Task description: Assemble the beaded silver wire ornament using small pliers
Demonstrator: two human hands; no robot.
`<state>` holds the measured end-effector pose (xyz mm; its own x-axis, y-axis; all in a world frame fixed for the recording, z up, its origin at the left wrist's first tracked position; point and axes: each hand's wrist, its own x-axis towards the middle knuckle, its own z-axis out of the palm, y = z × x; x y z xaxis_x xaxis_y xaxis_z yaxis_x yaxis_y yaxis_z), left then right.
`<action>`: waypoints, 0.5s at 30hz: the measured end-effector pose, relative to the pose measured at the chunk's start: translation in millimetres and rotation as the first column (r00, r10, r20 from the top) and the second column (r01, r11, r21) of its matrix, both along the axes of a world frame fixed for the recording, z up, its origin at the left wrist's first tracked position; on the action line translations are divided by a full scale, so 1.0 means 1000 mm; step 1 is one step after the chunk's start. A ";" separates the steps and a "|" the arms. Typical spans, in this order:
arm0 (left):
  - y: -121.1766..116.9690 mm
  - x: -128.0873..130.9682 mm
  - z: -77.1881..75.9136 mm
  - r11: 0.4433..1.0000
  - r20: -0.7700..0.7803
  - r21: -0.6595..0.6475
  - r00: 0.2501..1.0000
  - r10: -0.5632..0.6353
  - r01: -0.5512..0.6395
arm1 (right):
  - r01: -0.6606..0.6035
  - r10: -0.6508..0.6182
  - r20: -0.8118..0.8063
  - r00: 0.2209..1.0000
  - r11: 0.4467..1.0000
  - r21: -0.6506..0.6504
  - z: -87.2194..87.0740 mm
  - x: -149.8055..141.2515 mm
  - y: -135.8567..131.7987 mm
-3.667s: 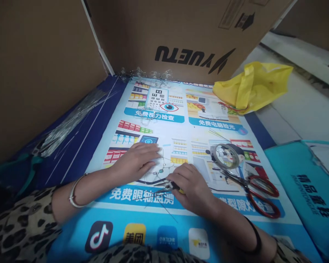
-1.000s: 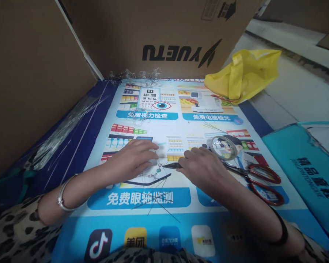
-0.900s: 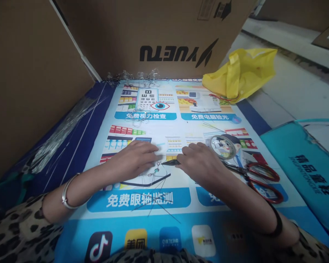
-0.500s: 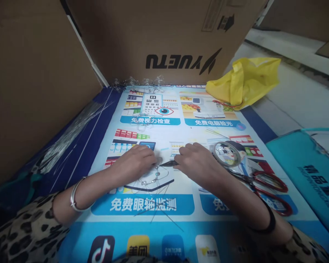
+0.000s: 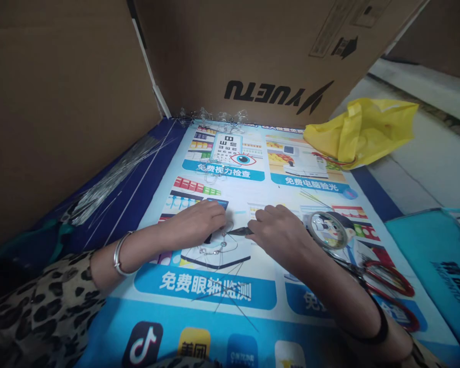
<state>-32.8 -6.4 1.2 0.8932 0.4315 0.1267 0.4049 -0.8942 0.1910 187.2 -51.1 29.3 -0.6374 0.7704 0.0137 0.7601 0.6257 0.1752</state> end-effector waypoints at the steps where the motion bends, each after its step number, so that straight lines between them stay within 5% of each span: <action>1: 0.000 0.000 -0.001 1.000 0.011 0.011 1.000 -0.003 0.002 | 0.001 -0.001 0.002 1.000 1.000 0.006 0.000 -0.001 0.000; 15: -0.001 0.001 -0.005 0.996 0.033 0.088 0.999 -0.016 0.013 | -0.081 0.079 0.026 0.997 0.993 0.086 0.004 -0.009 -0.003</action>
<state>-32.2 -7.2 -4.1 0.8939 0.4040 0.1941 0.3859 -0.9140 0.1248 178.2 -54.6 33.6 -0.6980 0.7133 0.0631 0.7032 0.6662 0.2481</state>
